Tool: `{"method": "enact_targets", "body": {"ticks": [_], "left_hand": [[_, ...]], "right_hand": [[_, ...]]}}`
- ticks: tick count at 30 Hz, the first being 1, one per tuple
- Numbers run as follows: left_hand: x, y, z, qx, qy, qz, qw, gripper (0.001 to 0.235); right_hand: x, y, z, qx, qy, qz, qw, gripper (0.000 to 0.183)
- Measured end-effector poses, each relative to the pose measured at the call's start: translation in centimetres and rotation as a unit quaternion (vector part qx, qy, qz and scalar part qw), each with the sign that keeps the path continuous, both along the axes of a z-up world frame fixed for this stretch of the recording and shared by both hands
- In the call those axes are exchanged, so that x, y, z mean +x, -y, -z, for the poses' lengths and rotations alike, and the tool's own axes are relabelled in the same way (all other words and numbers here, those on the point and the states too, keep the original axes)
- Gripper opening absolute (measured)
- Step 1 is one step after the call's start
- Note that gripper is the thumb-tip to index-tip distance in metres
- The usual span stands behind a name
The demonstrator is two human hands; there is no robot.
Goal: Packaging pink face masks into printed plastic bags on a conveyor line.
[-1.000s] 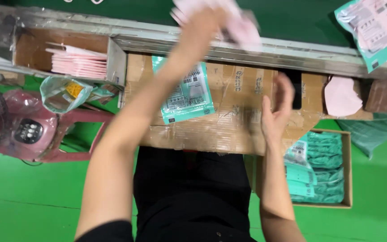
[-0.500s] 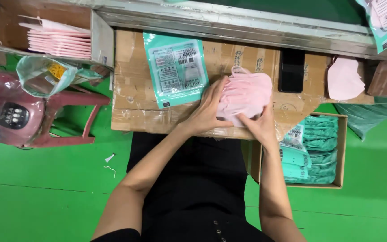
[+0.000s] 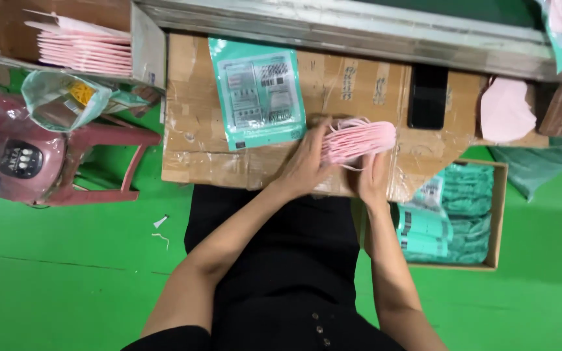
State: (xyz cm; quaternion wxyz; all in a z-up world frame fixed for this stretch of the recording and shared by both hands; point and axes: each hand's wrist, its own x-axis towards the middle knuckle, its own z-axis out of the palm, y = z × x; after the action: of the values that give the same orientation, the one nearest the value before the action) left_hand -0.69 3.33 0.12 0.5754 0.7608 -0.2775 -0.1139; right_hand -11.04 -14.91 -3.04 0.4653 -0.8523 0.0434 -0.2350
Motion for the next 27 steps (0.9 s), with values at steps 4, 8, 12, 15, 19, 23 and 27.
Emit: {"method": "enact_targets", "body": {"ticks": [4,8,12,15,19,23,27], "left_hand": [[2.7,-4.4,-1.6,0.034,0.274,0.010,0.961,0.058],[6.5,-8.9,1.6,0.178,0.378,-0.001,0.908,0.020],[7.5,-9.0,1.9,0.245,0.382,0.044,0.890,0.015],[7.2,-8.5,0.1,0.187,0.390,0.053,0.900,0.017],[7.3,-7.8,-1.8,0.129,0.382,0.000,0.915,0.025],[6.4,-8.0,-4.8,0.107,0.323,-0.017,0.940,0.021],[5.5,-7.1,-5.0,0.068,0.347,-0.043,0.934,0.015]], "right_hand": [[1.2,0.6,1.2,0.139,0.008,0.092,0.986,0.046],[3.0,-0.9,-1.3,0.234,-0.005,0.122,0.965,0.035],[5.0,-3.0,1.9,0.281,-0.089,0.062,0.954,0.037],[5.8,-5.9,-0.6,0.351,-0.158,0.006,0.923,0.030],[8.1,-6.6,-2.8,0.452,-0.163,-0.009,0.877,0.028],[6.2,-5.6,-2.0,0.317,-0.185,-0.018,0.930,0.019],[6.6,-7.9,-6.6,0.009,-0.140,0.027,0.990,0.019]]}}
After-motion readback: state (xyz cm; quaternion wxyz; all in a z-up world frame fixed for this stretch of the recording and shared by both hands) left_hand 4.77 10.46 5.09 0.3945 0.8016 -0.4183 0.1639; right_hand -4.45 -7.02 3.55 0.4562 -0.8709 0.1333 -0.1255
